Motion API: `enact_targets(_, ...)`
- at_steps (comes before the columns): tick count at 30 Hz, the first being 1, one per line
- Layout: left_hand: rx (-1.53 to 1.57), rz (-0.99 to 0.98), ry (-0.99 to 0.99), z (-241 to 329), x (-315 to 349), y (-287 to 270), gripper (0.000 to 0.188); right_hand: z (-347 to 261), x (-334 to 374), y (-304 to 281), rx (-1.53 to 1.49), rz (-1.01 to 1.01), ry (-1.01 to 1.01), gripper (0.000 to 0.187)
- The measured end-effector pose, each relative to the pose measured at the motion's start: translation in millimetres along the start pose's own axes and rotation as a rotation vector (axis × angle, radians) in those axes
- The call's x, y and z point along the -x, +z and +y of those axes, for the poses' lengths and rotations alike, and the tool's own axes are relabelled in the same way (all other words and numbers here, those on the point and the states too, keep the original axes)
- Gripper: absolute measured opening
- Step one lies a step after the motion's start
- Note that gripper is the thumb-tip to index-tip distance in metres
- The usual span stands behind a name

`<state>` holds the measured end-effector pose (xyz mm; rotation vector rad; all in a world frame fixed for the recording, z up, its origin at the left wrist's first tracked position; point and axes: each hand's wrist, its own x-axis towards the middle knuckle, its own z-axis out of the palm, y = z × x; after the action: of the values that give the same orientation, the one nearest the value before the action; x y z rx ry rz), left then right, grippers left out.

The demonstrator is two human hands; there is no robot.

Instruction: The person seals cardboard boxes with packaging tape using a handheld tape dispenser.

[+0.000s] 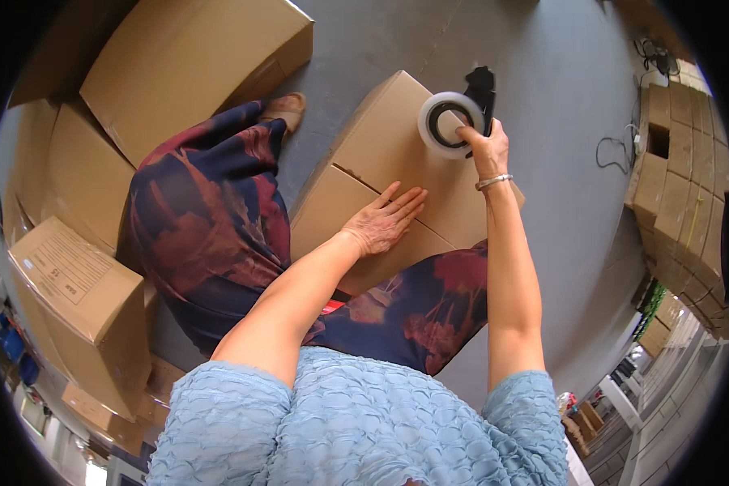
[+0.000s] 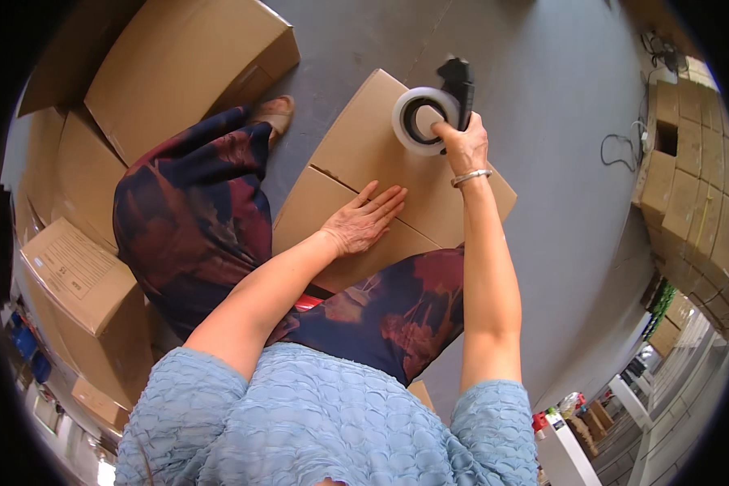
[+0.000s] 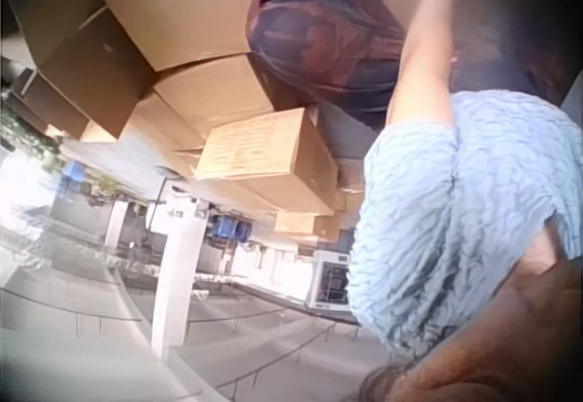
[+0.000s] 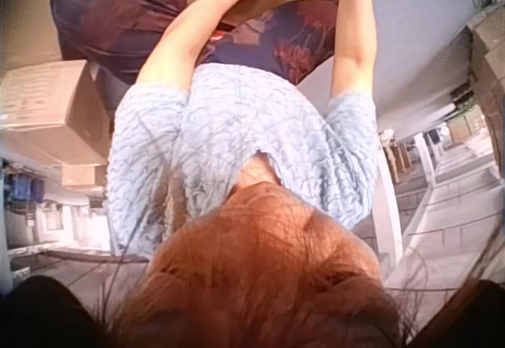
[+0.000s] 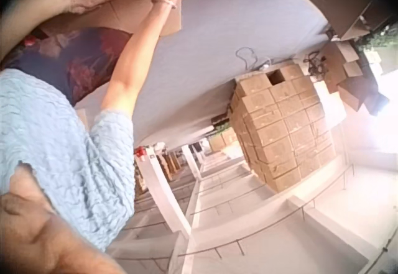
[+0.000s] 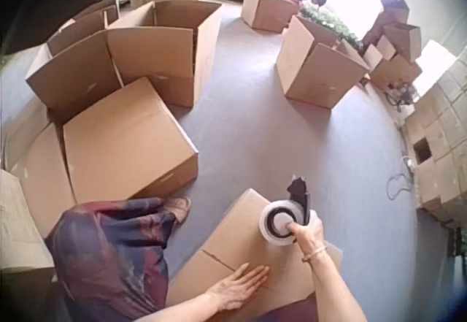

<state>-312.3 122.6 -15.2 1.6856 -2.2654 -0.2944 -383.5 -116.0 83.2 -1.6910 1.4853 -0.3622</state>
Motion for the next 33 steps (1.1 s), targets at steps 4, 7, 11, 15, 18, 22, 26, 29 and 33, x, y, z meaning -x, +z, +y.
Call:
enact_targets(4, -0.03, 0.021, 0.027, -5.4, -7.8, 1.4, 0.054, -66.6, 29.8, 13.4, 0.273, -0.235, -0.003, 0.064)
enact_targets(7, 0.109, 0.083, -0.001, -6.0, -15.5, 28.0, 0.055, -100.8, 40.4, 35.4, 0.361, -0.44, -0.125, 0.088)
enact_targets(11, 0.219, 0.125, -0.028, 0.0, -26.6, 39.8, 0.054, -149.4, 49.1, 72.1, 0.537, -0.669, -0.162, 0.084)
enact_targets(15, 0.032, 0.049, 0.07, 0.3, -29.3, 29.0, 0.056, -170.3, 48.7, 119.5, 0.824, -0.739, -0.287, 0.077)
enact_targets(18, 0.011, -0.04, 0.062, 1.4, -33.2, 23.1, 0.061, -187.7, 42.3, 164.7, 1.014, -0.792, -0.319, 0.066)
enact_targets(22, -0.025, -0.043, 0.051, 4.8, -29.8, 24.2, 0.06, -194.4, 30.1, 229.6, 1.291, -0.938, -0.262, 0.057)
enact_targets(26, 0.019, 0.128, 0.018, 6.8, -25.6, 38.1, 0.06, -186.7, 22.6, 282.1, 1.498, -1.031, -0.176, 0.058)
enact_targets(29, 0.007, -0.036, 0.009, 12.3, -29.8, 33.0, 0.061, -171.7, 14.2, 304.4, 1.593, -1.103, -0.13, 0.058)
enact_targets(33, 0.135, -0.188, 0.09, 3.5, -27.8, 3.6, 0.066, -146.9, 1.4, 311.0, 1.602, -1.126, -0.03, 0.057)
